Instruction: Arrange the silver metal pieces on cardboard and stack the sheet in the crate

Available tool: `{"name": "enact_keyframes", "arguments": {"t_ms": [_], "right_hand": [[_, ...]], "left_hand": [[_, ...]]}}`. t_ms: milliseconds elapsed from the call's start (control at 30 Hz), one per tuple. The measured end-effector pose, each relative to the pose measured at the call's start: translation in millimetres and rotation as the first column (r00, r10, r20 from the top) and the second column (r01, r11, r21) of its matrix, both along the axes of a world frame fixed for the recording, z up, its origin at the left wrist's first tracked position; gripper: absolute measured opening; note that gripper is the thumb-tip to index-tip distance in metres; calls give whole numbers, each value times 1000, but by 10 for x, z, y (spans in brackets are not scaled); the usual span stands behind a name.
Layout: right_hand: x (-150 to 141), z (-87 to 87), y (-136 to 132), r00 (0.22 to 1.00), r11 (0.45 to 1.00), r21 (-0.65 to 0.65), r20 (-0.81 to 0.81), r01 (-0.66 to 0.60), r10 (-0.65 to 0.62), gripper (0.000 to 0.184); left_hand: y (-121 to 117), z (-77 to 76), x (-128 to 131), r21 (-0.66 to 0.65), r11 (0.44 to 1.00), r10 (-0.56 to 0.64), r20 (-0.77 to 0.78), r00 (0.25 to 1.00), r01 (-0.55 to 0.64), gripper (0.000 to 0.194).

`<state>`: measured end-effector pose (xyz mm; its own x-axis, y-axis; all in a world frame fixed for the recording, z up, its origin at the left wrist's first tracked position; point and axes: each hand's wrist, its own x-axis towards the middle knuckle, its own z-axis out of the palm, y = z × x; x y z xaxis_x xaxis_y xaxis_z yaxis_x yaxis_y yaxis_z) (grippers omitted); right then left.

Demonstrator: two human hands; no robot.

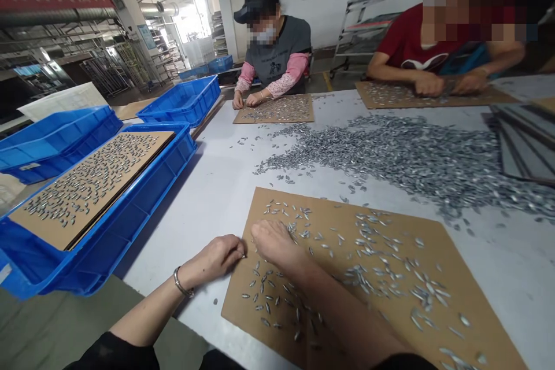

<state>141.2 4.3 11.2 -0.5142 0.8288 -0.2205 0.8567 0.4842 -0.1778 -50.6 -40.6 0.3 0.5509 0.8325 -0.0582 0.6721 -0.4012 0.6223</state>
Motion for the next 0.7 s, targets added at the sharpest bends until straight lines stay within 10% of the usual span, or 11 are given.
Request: {"name": "enact_keyframes", "arguments": {"t_ms": [433,700], "right_hand": [[694,-138,-48,959,969,168,-248,179,-134,27],[1251,-434,-83,937,962,127,-288,242,-198,28]], "left_hand": [[-101,-304,244,100,994,60,-91,994,-51,22],[-1,-156,180,69,995,81,-42,996,-78,18]]}}
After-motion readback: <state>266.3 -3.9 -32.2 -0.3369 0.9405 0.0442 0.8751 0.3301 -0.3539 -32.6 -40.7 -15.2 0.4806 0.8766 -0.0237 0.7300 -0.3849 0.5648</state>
